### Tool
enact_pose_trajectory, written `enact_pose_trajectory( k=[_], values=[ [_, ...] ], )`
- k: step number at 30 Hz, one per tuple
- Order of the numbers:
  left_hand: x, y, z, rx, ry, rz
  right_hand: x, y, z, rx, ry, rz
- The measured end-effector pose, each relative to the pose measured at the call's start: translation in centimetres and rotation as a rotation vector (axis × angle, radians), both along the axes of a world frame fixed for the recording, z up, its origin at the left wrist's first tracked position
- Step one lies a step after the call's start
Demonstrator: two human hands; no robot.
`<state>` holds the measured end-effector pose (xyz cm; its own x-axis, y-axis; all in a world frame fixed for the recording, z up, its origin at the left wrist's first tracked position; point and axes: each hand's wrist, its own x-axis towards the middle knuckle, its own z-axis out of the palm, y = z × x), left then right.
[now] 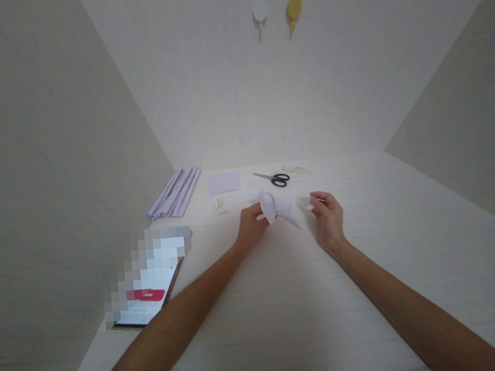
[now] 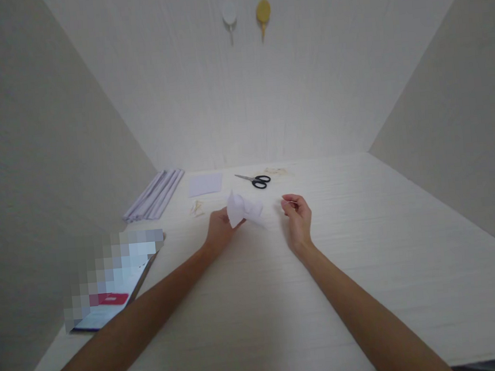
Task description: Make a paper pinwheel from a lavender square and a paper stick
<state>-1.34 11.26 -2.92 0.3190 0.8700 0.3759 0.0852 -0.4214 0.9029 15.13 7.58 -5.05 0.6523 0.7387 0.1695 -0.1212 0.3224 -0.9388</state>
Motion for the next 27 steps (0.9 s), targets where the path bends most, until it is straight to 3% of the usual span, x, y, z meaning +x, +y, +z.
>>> enact_pose_trajectory(
  k=[8, 16, 24, 27],
  values=[
    [0.09, 0.88, -0.93, -0.115, -0.066, 0.117, -0.28, -0.12, 0.28, -0.037, 0.014, 0.032],
    [0.21, 0.71, -0.68, -0.262, -0.195, 0.064, -0.27, -0.15, 0.28, -0.064, -0.002, 0.044],
    [0.57, 0.98, -0.61, -0.615, -0.604, -0.146, -0.46, -0.24, 0.68, -0.07, 0.048, 0.087],
    [0.36, 0.84, -0.33, -0.731, -0.632, -0.276, -0.82, -0.42, 1.02, -0.062, 0.103, 0.18]
  ],
)
